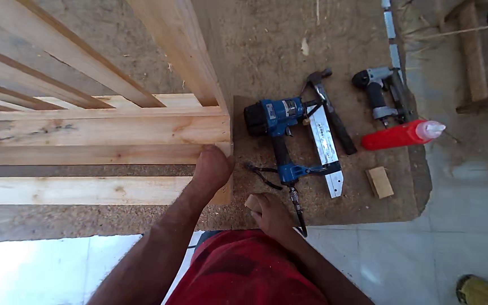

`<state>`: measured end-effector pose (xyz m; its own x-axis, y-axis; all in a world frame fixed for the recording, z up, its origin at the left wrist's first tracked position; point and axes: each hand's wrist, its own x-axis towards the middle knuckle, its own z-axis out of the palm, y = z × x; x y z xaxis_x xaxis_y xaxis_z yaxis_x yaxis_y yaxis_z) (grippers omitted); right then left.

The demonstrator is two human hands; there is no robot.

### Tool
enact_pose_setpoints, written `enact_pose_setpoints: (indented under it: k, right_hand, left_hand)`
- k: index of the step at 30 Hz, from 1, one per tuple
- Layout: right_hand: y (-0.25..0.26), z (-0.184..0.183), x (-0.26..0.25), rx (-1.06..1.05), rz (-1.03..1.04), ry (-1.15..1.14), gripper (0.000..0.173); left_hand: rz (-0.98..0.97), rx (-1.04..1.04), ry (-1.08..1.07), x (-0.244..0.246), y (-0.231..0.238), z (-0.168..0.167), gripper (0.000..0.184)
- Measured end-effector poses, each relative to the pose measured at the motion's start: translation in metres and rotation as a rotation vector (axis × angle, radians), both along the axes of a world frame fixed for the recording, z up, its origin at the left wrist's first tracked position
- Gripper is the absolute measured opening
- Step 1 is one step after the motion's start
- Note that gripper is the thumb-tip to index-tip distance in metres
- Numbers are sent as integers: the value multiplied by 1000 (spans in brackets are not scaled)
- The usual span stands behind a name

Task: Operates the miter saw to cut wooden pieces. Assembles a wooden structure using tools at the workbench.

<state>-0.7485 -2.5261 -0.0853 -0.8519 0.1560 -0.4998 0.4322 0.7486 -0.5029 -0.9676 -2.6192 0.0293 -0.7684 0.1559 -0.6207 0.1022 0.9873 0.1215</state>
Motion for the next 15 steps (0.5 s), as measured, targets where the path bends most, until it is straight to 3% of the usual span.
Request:
enact_pose_setpoints:
  k: [5,10,13,15]
  right_hand:
    - [15,38,-20,-326,-405,80,60]
    - [37,65,-88,-822,-673,211,34]
    - [27,69,-126,-1010,-711,310,32]
    - [14,67,-141,-1079,-731,341,28]
  left_hand:
    - [71,192,19,-4,-21,8,47]
    - [161,417,282,57,-82,37,43]
    - [32,464,163,107,-117,23,48]
    - [-63,346,20,127,-126,1,51]
